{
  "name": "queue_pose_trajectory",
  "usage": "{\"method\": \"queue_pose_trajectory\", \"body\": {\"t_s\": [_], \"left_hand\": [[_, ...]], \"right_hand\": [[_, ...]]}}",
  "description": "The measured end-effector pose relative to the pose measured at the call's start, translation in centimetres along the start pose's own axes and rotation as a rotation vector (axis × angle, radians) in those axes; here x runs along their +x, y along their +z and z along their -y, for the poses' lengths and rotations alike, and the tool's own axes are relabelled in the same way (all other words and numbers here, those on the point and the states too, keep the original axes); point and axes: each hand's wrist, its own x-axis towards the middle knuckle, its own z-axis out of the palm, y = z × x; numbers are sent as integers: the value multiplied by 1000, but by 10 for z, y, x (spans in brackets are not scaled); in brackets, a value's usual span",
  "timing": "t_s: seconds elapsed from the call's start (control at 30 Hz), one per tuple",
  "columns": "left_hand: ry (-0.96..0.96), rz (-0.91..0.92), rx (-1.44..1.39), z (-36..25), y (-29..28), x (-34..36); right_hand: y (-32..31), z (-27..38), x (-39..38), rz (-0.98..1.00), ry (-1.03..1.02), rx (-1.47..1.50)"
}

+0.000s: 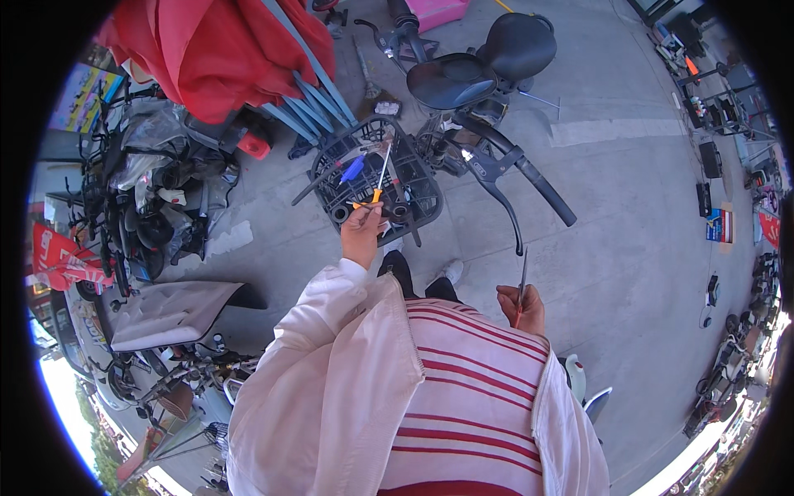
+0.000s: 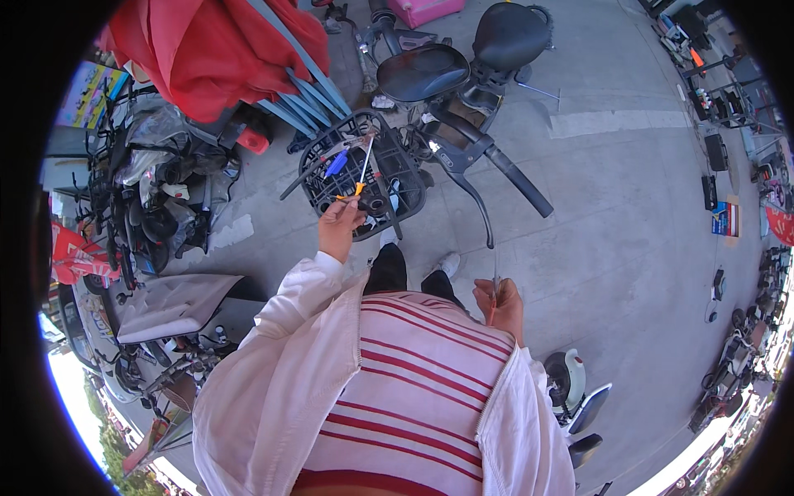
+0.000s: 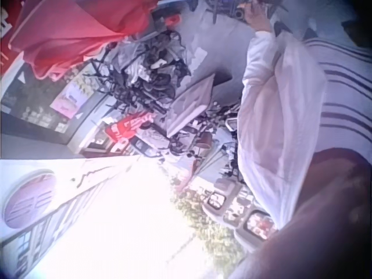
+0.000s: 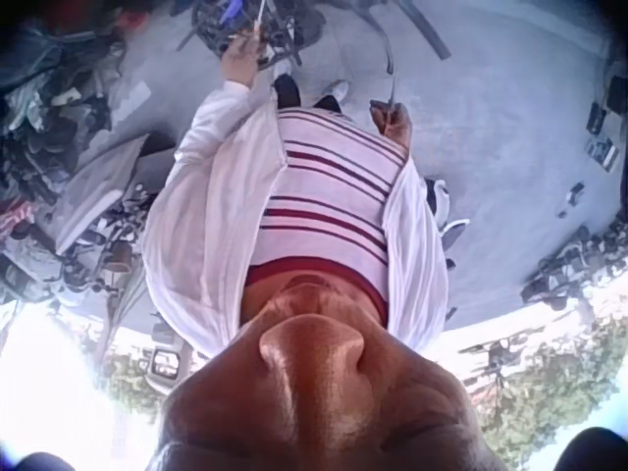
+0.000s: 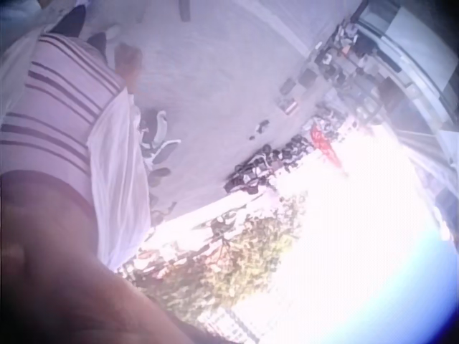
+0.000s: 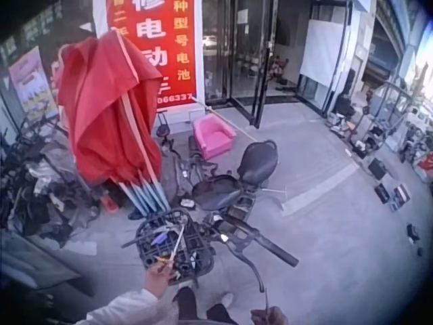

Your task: The person repairs an electric scooter's handlebar assembly. They use pliers to strip wire insulation, a screwdriver to loosen and tighten screws, and scissors to cut zip ties. The person then removes the handlebar grip and inspects the throttle assembly.

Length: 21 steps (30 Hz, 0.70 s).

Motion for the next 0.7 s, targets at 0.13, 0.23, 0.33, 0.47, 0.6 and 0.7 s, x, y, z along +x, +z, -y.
{"method": "queue_pose_trajectory", "body": {"t_s": [0.13, 0.23, 0.33, 0.47, 0.6, 0.7], "left_hand": [[188, -274, 215, 18, -60, 51], [383, -371, 639, 17, -74, 80], [261, -202, 591, 1, -79, 104], [-206, 95, 99, -23, -71, 118], [-453, 236, 51, -33, -70, 125], [-617, 322, 131, -23, -74, 137]], "right_hand": [[25, 19, 10, -2, -21, -104], [43, 30, 12, -37, -25, -134], [62, 34, 6, -59, -16, -113], [81, 25, -2, -55, 48, 28], [95, 18, -8, -63, 42, 66], [100, 17, -10, -80, 29, 42]]}}
